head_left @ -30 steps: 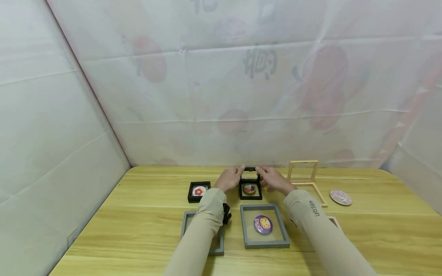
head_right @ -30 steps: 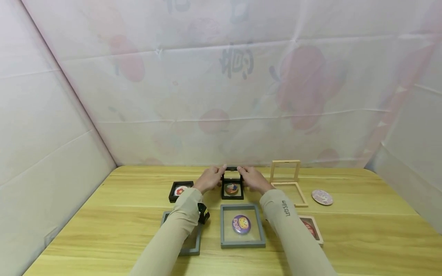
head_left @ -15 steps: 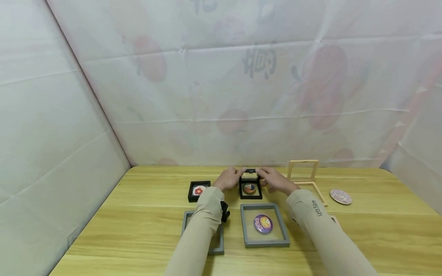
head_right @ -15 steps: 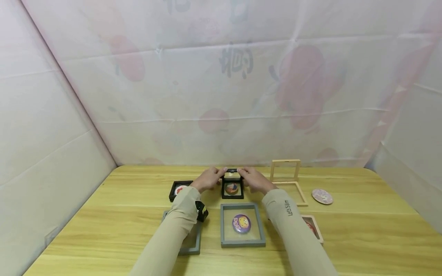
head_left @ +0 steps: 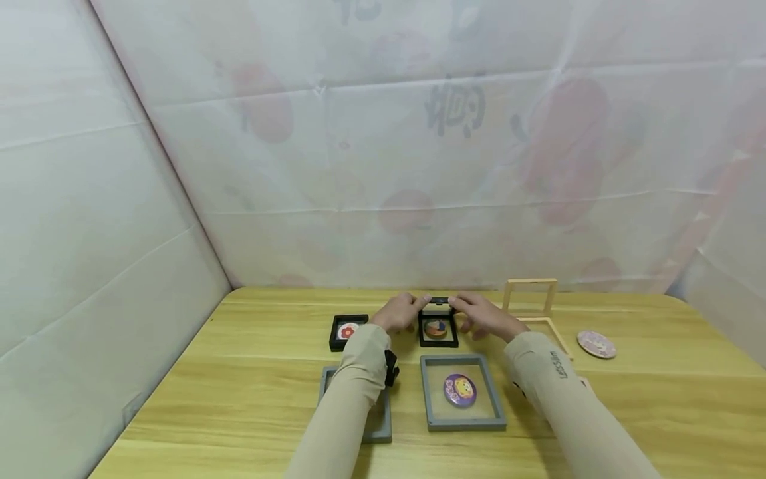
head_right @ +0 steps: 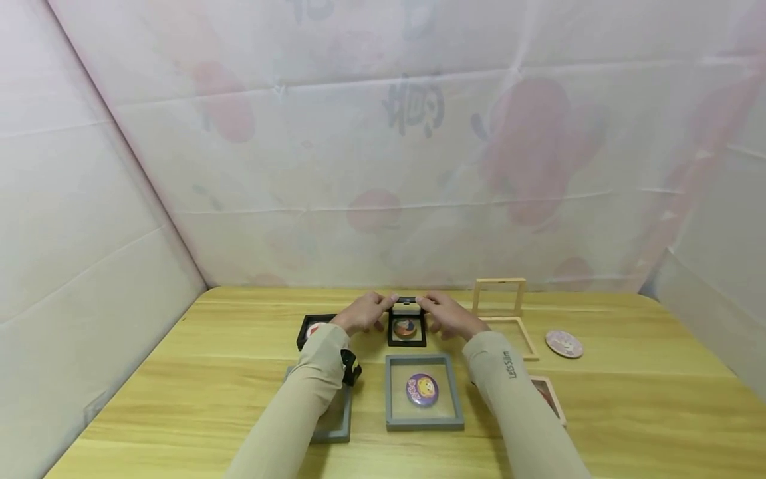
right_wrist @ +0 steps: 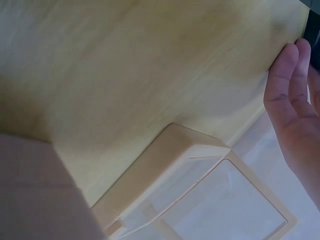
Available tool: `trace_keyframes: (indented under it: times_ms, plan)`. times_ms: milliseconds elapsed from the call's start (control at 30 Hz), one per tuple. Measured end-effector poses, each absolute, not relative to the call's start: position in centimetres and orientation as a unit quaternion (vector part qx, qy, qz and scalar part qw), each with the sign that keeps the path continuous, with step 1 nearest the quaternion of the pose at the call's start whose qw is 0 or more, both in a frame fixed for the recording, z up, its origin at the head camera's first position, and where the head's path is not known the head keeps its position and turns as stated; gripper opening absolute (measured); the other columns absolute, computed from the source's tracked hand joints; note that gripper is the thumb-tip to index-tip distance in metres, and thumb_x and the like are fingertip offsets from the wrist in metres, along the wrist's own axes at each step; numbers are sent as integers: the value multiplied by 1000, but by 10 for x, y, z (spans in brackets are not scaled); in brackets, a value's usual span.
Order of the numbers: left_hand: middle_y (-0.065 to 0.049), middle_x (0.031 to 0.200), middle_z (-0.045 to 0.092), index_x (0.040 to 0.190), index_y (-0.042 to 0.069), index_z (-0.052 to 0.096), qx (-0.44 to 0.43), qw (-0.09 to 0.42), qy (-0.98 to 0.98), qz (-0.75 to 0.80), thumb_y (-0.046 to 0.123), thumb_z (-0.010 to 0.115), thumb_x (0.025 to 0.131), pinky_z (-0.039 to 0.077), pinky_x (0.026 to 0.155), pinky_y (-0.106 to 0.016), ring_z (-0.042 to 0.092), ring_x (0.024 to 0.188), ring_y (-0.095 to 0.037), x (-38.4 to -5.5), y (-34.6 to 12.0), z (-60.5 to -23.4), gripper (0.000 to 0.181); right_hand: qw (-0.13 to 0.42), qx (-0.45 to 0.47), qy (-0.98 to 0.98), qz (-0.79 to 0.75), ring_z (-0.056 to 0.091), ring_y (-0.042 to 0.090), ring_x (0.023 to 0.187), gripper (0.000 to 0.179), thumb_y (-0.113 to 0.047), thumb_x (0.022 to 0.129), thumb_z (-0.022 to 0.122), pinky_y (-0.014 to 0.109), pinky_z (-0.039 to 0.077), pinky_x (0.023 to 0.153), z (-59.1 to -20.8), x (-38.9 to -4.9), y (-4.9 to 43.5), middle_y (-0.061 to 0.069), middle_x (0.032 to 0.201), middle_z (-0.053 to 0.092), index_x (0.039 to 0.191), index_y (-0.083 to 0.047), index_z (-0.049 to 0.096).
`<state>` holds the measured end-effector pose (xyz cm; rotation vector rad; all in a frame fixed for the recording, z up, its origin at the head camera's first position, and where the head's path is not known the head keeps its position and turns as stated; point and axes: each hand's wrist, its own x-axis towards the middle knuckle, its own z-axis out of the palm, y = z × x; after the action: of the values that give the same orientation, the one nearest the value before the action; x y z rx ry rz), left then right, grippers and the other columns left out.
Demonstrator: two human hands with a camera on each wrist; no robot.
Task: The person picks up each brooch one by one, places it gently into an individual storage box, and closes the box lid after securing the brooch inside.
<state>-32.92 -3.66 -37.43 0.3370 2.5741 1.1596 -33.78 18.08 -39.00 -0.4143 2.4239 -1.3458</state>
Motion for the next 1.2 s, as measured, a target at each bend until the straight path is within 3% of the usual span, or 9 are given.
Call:
trace_keyframes:
  times_ms: [100, 233, 333, 467, 600, 767, 1033, 1200]
  plan:
    - [-28, 86, 68, 144, -4, 52, 121, 154, 893, 404, 42, 38, 111, 46, 62, -36, 57, 71, -29, -328, -37, -373, 59, 171, -148, 850, -475, 62, 33, 90, 44, -35, 111, 39, 43, 55, 66, -391, -338, 182, 35, 143, 40, 120, 7, 47]
    - [-27, 90, 68, 145, -3, 52, 130, 159, 893, 401, 41, 38, 111, 42, 60, -33, 59, 72, -30, -329, -40, -373, 57, 176, -149, 852, -471, 59, 38, 101, 46, -37, 110, 42, 47, 56, 71, -389, -337, 182, 34, 144, 40, 124, 6, 48]
    - [-25, 95, 66, 145, -3, 51, 140, 164, 892, 398, 41, 37, 111, 46, 63, -37, 65, 78, -33, -329, -43, -373, 57, 178, -151, 854, -466, 56, 39, 106, 44, -36, 110, 42, 48, 57, 73, -387, -337, 181, 33, 142, 41, 122, 5, 49]
    - [-24, 113, 65, 146, -2, 50, 144, 168, 892, 395, 42, 37, 111, 51, 70, -43, 67, 81, -32, -330, -45, -374, 58, 181, -155, 854, -462, 59, 35, 100, 39, -33, 111, 41, 46, 56, 72, -387, -336, 180, 34, 141, 42, 117, 5, 49]
    - [-22, 133, 60, 147, -1, 50, 140, 177, 894, 387, 43, 38, 110, 55, 78, -47, 67, 84, -29, -330, -46, -375, 59, 186, -158, 856, -456, 63, 34, 95, 40, -31, 111, 40, 46, 56, 73, -388, -337, 181, 36, 144, 39, 122, 6, 49]
    - [-21, 137, 58, 150, 2, 48, 136, 193, 895, 379, 43, 39, 110, 55, 82, -49, 67, 86, -29, -329, -46, -374, 58, 196, -162, 853, -456, 63, 36, 97, 40, -31, 111, 41, 46, 56, 73, -389, -336, 183, 35, 144, 38, 126, 5, 48]
    - [-18, 146, 52, 152, 7, 46, 129, 201, 897, 372, 45, 39, 110, 55, 84, -47, 66, 87, -28, -328, -46, -373, 57, 209, -162, 846, -462, 52, 39, 112, 38, -33, 110, 42, 50, 55, 78, -389, -334, 183, 29, 134, 43, 123, 3, 47]
    - [-19, 146, 52, 151, 6, 48, 131, 210, 897, 366, 46, 40, 109, 55, 82, -45, 66, 86, -27, -328, -46, -371, 58, 214, -164, 845, -462, 59, 36, 106, 35, -31, 110, 42, 46, 54, 77, -387, -333, 185, 31, 141, 40, 121, 2, 47]
